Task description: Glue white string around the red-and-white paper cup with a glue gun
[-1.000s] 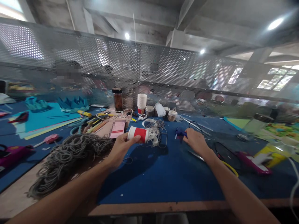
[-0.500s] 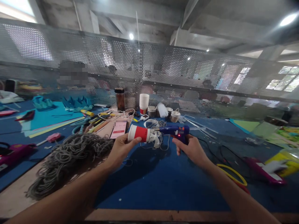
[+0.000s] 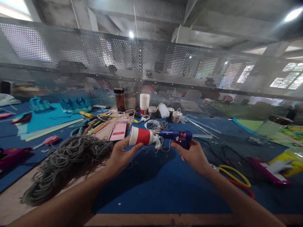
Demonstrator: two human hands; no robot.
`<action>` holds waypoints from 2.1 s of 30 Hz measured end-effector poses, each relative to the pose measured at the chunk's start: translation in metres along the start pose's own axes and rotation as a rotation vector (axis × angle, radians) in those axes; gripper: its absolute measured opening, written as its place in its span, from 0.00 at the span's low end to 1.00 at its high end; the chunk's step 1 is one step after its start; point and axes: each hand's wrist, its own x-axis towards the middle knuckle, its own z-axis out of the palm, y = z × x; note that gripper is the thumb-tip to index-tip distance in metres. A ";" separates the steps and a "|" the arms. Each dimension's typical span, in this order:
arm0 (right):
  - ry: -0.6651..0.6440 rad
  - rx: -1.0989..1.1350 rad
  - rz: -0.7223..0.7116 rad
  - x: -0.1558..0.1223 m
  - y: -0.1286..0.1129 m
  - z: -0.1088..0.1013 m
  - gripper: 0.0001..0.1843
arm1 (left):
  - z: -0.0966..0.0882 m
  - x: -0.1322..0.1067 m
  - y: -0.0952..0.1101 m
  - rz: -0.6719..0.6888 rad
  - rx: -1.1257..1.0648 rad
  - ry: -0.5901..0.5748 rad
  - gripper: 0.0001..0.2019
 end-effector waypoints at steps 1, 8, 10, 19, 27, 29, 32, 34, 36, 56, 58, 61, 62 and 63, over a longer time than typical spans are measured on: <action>0.001 -0.012 -0.006 0.000 0.002 0.000 0.23 | 0.000 0.000 0.001 0.005 0.006 0.001 0.15; 0.008 -0.091 -0.120 0.000 0.005 0.002 0.24 | -0.001 -0.001 0.005 0.045 0.026 0.006 0.15; 0.016 -0.123 -0.134 0.000 0.003 0.001 0.24 | -0.001 -0.002 0.004 0.062 0.045 0.006 0.14; 0.028 -0.186 -0.118 0.001 0.004 0.000 0.25 | 0.000 -0.002 0.006 0.126 0.112 0.011 0.13; 0.045 -0.207 -0.141 0.002 0.002 -0.001 0.24 | -0.001 -0.002 0.005 0.176 0.134 0.001 0.12; 0.054 -0.220 -0.144 0.002 0.003 -0.001 0.24 | -0.001 -0.002 0.005 0.204 0.147 -0.002 0.12; 0.058 -0.235 -0.151 0.002 0.004 -0.001 0.24 | -0.001 -0.001 0.004 0.239 0.183 -0.008 0.12; 0.058 -0.244 -0.153 0.002 0.004 0.000 0.25 | -0.002 -0.001 0.004 0.260 0.209 -0.013 0.12; 0.059 -0.248 -0.155 0.003 0.005 0.000 0.24 | -0.002 -0.001 0.005 0.284 0.223 -0.020 0.12; 0.061 -0.286 -0.163 0.002 0.003 -0.001 0.24 | -0.001 0.001 0.006 0.360 0.248 0.016 0.11; 0.055 -0.288 -0.159 0.002 0.004 0.000 0.25 | -0.001 0.001 0.005 0.354 0.260 0.015 0.11; 0.045 -0.284 -0.157 0.002 0.005 0.000 0.24 | -0.002 0.000 0.004 0.346 0.269 0.019 0.11; 0.043 -0.283 -0.159 0.002 0.005 0.000 0.24 | -0.002 0.000 0.004 0.348 0.268 0.017 0.11; 0.041 -0.283 -0.163 0.002 0.005 0.000 0.24 | -0.003 0.000 0.004 0.350 0.267 0.017 0.11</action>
